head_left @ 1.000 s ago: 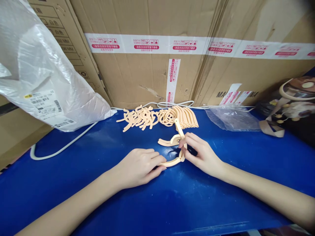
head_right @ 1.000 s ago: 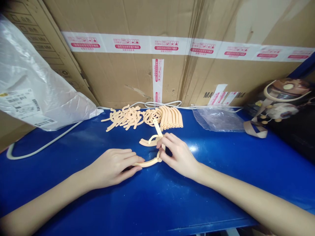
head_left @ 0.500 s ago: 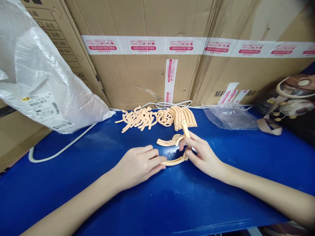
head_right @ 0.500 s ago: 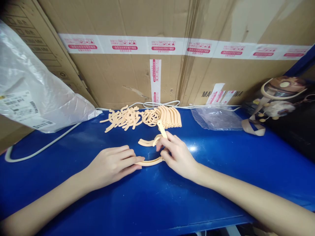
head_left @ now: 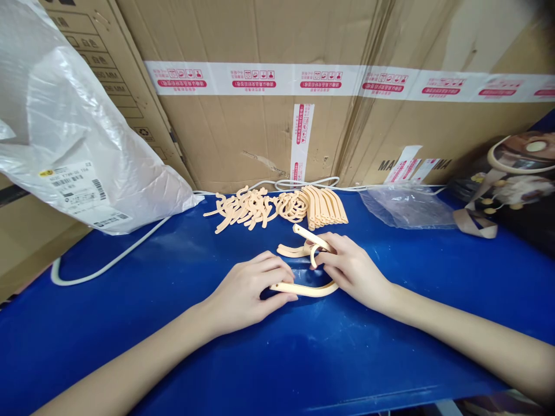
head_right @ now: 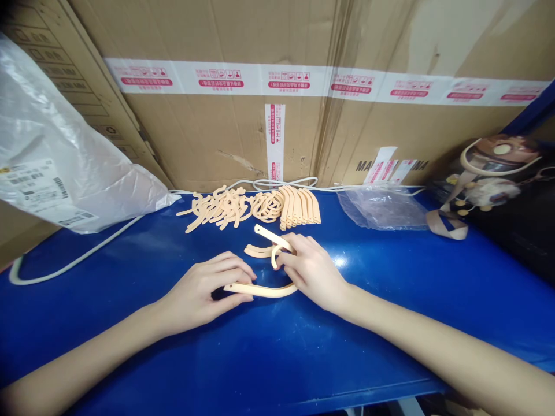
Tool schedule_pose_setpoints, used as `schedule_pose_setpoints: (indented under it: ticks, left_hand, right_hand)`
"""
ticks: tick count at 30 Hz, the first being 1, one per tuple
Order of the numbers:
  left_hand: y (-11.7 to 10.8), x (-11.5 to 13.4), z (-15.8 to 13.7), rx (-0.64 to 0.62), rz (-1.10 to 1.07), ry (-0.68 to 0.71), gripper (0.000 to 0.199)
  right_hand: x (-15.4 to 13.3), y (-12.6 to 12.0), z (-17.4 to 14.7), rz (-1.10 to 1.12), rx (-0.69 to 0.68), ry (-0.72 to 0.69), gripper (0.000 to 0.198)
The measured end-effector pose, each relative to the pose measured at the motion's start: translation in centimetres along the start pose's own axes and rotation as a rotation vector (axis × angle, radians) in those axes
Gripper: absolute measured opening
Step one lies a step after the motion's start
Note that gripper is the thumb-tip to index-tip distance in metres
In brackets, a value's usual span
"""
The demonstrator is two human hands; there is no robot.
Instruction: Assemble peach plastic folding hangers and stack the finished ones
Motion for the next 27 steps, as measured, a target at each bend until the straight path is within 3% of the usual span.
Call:
schedule_pose_setpoints:
  ticks: [8,14,17,27]
  left_hand:
    - [-0.1,-0.3,-0.1,-0.063,-0.010,0.002,0.020]
    - [0.1,-1.2,0.0,-0.163,0.195,0.050,0.068]
    - [0.3,-1.4,0.0,-0.185,0.223,0.029,0.082]
    - [-0.1,-1.3,-0.3,-0.158,0.382,-0.016,0.076]
  right_hand:
    - [0.1,0.0,0.1,-0.070,0.033,0.004,0.019]
    - [0.1,0.0,0.2,-0.094,0.060,0.002,0.020]
    - [0.0,-0.1,0.3,-0.096,0.062,-0.007,0.019]
    - [0.2,0.0,0.2,-0.093,0.061,-0.005,0.018]
Point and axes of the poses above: each hand's wrist, its own z-axis towards the middle knuckle, its own y-axis out of the palm, x = y × z, the point moved 1 cm from there along z, towards the middle knuckle, and after that the axes turned 9 degrees about x, right-handed, at the moved point
